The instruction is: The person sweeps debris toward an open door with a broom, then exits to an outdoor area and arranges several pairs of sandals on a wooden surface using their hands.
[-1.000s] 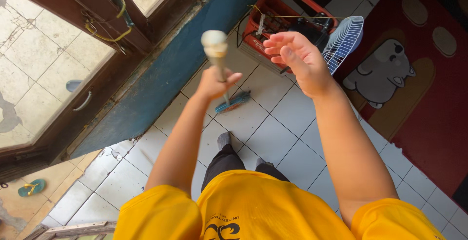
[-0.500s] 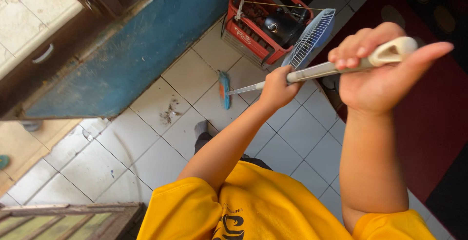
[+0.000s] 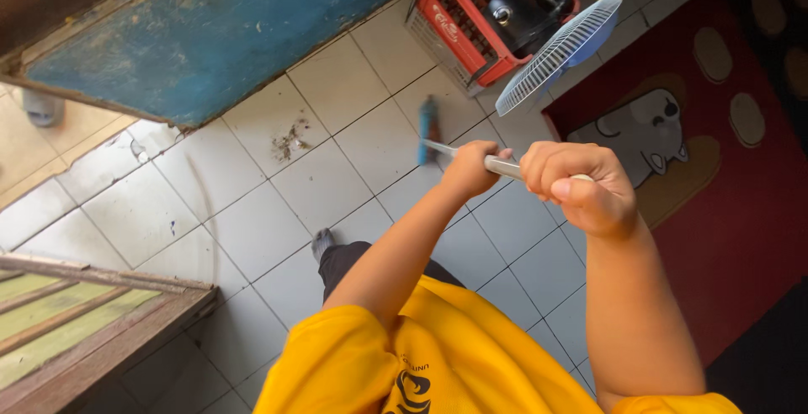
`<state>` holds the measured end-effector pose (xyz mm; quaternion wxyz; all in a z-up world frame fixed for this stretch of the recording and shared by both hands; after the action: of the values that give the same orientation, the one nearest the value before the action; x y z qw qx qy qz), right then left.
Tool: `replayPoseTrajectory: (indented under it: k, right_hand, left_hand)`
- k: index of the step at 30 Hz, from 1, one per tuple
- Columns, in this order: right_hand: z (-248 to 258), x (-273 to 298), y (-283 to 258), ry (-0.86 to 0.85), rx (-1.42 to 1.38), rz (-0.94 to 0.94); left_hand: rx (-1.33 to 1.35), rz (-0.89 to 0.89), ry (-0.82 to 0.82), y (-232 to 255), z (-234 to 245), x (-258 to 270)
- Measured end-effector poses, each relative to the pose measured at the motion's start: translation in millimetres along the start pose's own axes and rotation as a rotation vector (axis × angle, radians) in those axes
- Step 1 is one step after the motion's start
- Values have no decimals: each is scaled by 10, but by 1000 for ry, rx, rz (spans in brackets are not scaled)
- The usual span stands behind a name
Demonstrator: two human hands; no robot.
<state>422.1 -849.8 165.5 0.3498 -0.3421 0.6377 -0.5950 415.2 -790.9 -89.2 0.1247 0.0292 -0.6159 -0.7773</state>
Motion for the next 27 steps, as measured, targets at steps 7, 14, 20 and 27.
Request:
replayPoseTrajectory:
  k: [7,14,20,27]
  right_hand:
    - [-802,-174,354,-212,-187,28]
    - [-1797,-639,1080,-354,-269,-104]
    - [-1860,-747,911,-237,-334,54]
    - [-1082,-591,-153,-55,-393,210]
  left_hand:
    - [-206,-106,300,-448,1253,876]
    - [-409,-5,520,-1352,2402,1607]
    - [-434,-50,529,-1108,2793,1629]
    - [-289,-94,256,26,2225,915]
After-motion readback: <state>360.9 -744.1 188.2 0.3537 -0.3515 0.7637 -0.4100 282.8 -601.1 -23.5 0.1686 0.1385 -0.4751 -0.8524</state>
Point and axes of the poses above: each hand's wrist, its own x-axis away from the middle knuckle, its own z-axis out of the back of the hand, y = z × x, the point moved 6 cm from there along -x, towards the middle knuckle
